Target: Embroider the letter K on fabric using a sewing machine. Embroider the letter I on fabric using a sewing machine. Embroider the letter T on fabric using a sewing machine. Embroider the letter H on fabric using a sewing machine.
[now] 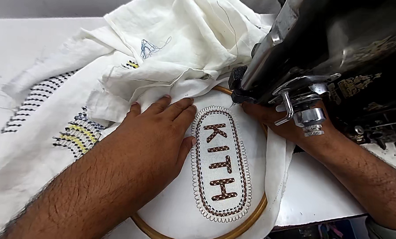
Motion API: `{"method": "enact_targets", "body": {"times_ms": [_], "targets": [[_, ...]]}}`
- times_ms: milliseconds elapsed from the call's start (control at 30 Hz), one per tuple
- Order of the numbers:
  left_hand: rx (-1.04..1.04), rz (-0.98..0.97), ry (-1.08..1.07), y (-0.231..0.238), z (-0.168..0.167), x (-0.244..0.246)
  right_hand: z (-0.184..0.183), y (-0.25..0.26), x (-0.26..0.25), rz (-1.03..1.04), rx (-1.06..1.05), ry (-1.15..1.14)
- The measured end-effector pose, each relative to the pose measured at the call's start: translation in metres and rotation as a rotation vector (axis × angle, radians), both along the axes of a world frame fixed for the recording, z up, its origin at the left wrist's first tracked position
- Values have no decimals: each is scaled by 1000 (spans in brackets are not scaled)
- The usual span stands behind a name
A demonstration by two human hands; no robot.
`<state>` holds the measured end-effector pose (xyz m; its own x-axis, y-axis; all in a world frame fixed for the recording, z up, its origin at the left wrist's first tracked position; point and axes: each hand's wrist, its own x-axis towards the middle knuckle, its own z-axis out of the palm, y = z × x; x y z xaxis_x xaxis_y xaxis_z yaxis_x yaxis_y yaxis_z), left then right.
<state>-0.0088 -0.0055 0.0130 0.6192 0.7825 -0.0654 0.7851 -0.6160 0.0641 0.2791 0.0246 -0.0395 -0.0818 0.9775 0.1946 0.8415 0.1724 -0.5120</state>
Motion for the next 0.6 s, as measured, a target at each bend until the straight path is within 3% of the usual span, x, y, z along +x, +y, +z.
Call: {"method": "enact_targets", "body": {"times_ms": [300, 400, 600], "targets": [[116, 22, -42, 0, -2, 11, 17, -6, -7, 34, 96, -9], [136, -47, -88, 0, -8, 19, 5, 0, -4, 42, 81, -2], [54, -55, -82, -2, -12, 19, 50, -22, -4, 52, 49, -187]]}}
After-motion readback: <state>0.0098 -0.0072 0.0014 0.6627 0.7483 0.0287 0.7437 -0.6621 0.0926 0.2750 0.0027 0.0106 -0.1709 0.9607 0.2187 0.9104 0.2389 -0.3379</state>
